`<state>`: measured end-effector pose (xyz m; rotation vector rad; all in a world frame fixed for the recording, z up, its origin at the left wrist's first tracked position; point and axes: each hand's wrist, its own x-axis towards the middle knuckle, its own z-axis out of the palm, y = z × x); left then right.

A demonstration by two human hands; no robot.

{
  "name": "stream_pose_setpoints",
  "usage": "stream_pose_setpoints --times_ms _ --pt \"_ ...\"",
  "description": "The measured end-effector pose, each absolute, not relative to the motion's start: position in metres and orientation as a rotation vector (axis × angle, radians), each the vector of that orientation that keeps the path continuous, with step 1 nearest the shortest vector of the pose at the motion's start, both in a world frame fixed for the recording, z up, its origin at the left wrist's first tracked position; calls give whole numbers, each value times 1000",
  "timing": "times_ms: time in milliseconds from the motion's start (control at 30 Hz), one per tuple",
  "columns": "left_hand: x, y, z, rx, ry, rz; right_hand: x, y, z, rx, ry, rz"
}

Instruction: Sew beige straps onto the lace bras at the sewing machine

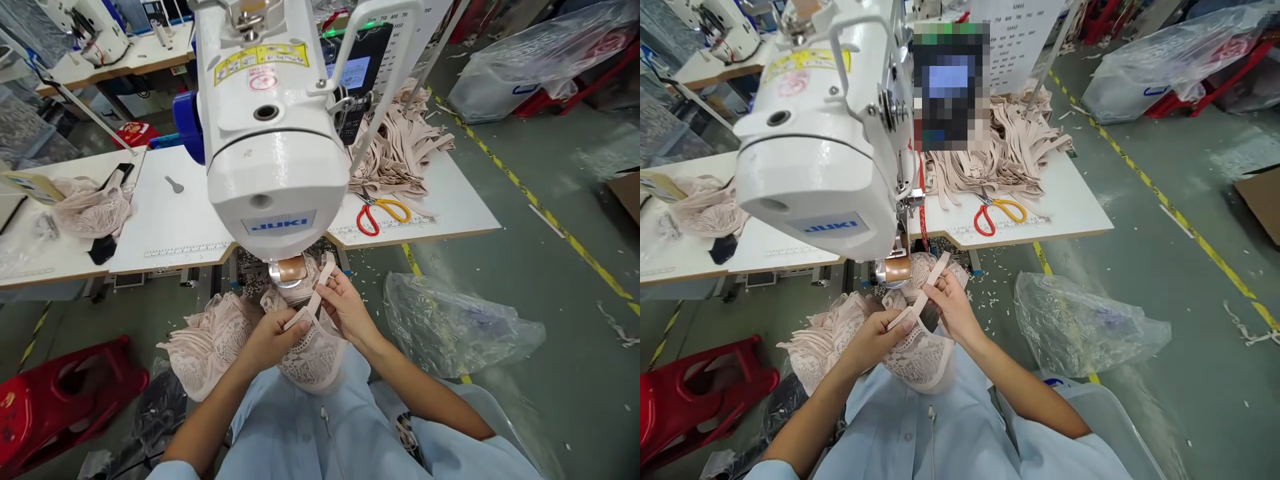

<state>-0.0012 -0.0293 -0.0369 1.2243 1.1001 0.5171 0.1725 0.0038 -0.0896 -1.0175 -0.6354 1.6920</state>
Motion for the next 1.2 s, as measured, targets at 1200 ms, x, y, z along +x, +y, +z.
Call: stream_pose_setpoints --times_ms 1200 --pt "6 -33 -54 1670 1257 1028 189 37 -36 -1013 -1349 1766"
